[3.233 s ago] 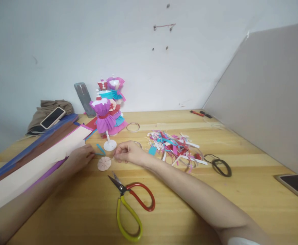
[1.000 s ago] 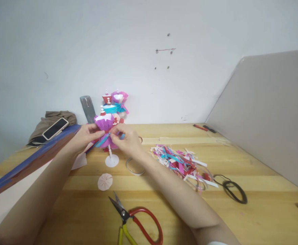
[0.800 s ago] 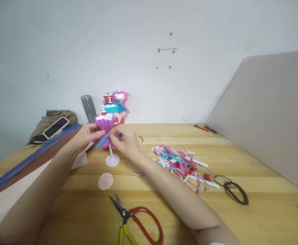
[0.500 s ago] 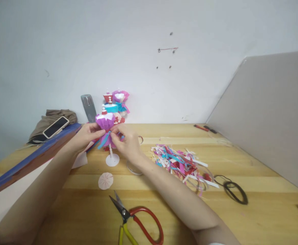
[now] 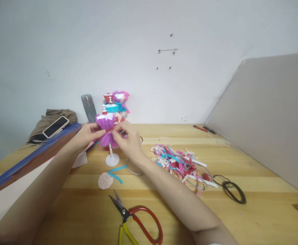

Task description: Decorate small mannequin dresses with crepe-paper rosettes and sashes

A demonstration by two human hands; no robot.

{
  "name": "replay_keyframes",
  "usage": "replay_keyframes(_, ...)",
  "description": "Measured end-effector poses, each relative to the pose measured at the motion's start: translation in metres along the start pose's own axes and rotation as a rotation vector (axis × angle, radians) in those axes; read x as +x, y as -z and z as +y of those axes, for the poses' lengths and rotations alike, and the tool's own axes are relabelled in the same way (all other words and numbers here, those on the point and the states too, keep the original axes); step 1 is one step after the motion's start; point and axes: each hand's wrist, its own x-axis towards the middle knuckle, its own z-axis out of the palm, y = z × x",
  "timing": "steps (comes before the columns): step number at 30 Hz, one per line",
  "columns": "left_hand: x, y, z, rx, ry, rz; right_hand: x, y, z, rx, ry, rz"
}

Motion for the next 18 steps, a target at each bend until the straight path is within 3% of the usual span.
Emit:
replay_keyframes(7,0.001,0.003,-0.002,-0.034,-0.024,0.012,-0.001,0.003,0.003,-0.001,-0.038,-0.042)
replay_keyframes(14,0.001,0.001,-0.004,-0.059,-0.055,0.016,-0.003,-0.002,0.008,0.06,-0.112,-0.004)
replay_keyframes(18,0.002,0.001,-0.006,-0.07,-0.067,0.021,-0.003,-0.008,0.01,0.001,-0.084,0.03)
